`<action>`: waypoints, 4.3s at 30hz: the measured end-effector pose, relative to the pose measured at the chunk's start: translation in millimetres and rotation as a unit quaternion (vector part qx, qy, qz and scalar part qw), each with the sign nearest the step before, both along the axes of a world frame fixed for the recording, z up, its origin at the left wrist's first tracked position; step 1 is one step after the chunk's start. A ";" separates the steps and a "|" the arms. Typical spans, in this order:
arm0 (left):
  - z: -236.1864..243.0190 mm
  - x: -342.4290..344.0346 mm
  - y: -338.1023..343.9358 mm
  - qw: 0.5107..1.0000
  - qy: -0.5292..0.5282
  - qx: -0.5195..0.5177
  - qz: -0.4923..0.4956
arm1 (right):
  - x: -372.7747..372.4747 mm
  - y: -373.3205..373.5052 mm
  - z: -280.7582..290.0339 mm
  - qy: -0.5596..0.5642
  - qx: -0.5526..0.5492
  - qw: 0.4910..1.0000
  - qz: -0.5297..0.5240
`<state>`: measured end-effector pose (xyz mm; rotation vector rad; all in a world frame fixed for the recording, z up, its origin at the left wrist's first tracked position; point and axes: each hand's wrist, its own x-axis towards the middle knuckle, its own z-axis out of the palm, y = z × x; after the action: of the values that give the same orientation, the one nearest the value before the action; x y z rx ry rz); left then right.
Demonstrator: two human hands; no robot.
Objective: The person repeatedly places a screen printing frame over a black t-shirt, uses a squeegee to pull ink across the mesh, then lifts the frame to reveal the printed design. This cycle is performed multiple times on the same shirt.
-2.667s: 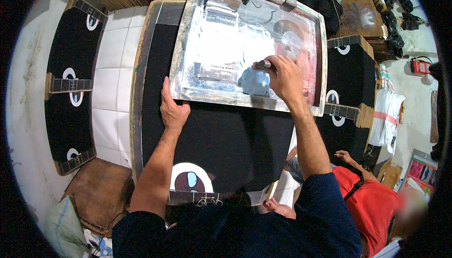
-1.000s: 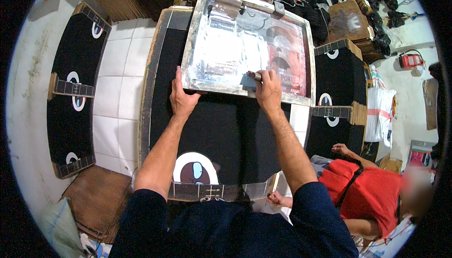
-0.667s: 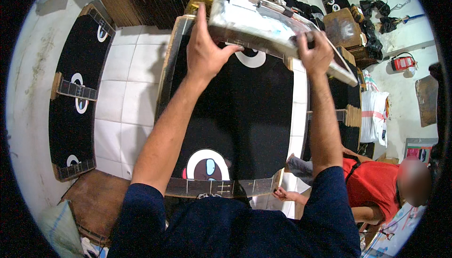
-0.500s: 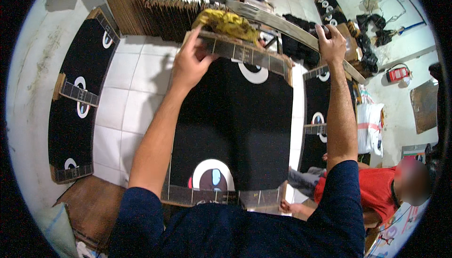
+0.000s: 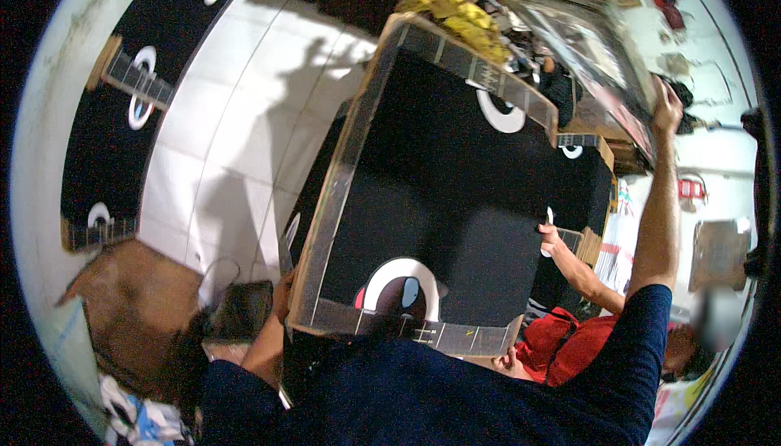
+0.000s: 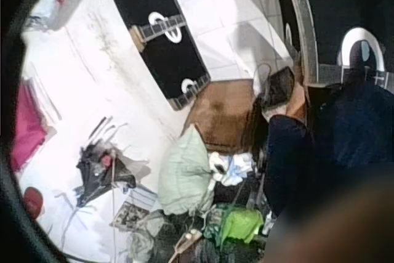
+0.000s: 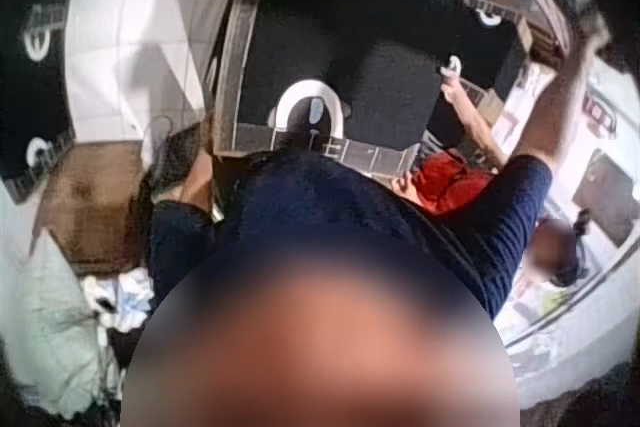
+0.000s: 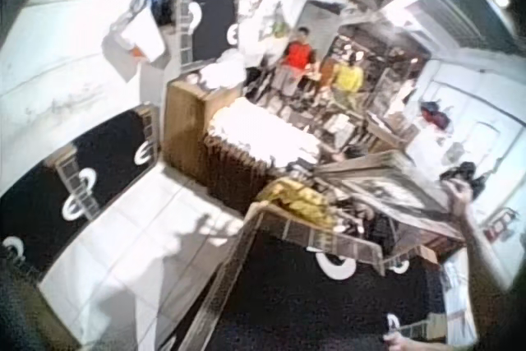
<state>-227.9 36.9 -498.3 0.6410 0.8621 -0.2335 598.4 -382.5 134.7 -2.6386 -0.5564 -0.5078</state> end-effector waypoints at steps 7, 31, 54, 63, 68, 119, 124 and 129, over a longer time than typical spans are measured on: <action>46.8 5.8 -22.5 0.671 0.108 0.689 -0.251 | 44.3 -40.4 -1.5 0.076 0.127 0.988 0.051; 358.1 310.4 111.2 0.504 -0.158 0.832 0.170 | 21.6 12.5 -17.0 -0.189 -0.296 0.936 0.037; 305.8 196.1 -353.5 0.247 -0.541 0.777 -0.207 | -120.0 95.3 -14.9 -0.020 -0.061 0.995 -0.074; 246.8 133.3 -96.8 0.541 0.029 0.840 0.027 | -128.9 94.5 -20.7 -0.030 -0.052 0.994 -0.096; 198.7 56.3 63.0 0.676 0.253 0.691 -0.026 | -122.2 95.1 -29.5 -0.046 -0.064 0.989 -0.127; 292.9 136.9 19.8 0.695 0.099 0.662 -0.263 | -111.0 110.7 26.1 -0.043 -0.006 0.990 -0.137; 295.2 138.1 20.9 0.710 0.092 0.651 -0.253 | -106.4 110.7 32.4 -0.056 -0.006 0.991 -0.119; 295.4 141.2 19.9 0.701 0.069 0.668 -0.241 | -100.9 109.2 33.0 -0.064 -0.023 0.992 -0.107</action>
<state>-86.7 56.8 -202.9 2.2767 0.9023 -0.0807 497.5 -273.3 167.7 -2.7396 -0.3278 -0.7409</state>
